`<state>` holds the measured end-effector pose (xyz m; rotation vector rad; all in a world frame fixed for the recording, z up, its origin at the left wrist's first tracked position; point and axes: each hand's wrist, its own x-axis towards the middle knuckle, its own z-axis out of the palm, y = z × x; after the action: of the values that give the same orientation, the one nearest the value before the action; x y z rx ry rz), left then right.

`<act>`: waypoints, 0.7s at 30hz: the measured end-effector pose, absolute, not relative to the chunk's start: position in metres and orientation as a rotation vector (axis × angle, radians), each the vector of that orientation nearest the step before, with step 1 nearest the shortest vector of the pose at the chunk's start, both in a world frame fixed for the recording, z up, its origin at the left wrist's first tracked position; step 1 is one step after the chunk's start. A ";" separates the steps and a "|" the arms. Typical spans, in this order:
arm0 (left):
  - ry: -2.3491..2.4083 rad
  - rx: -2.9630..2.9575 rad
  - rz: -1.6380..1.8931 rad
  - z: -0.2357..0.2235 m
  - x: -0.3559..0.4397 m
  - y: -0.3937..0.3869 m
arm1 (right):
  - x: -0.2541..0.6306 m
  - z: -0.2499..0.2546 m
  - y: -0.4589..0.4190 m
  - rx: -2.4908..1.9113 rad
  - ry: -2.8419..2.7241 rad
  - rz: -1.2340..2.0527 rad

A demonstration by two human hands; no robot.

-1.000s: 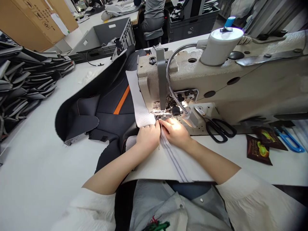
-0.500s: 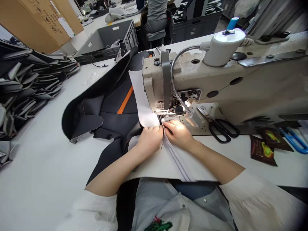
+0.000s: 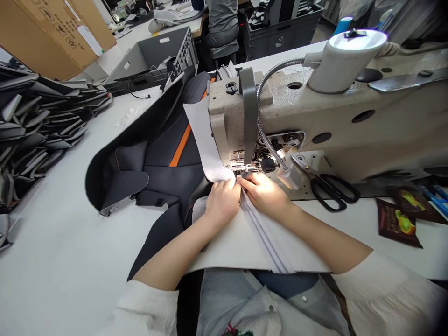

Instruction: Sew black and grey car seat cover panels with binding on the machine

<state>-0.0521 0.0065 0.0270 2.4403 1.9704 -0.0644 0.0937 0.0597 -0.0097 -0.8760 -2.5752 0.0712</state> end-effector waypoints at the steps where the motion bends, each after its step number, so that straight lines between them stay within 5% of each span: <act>1: 1.985 2.453 -0.053 0.025 -0.052 0.010 | 0.094 -0.009 0.060 -0.920 -2.568 0.059; 13: 1.919 2.928 -0.196 0.057 -0.095 -0.064 | 0.099 -0.005 0.059 -0.996 -2.525 0.222; 21: 1.850 2.692 -0.296 0.063 -0.073 -0.032 | 0.097 -0.005 0.055 -1.014 -2.519 0.191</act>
<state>-0.0731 -0.0315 0.0635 2.6923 1.8504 -0.2961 0.0967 0.0552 -0.0050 -1.0141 -2.5187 0.1909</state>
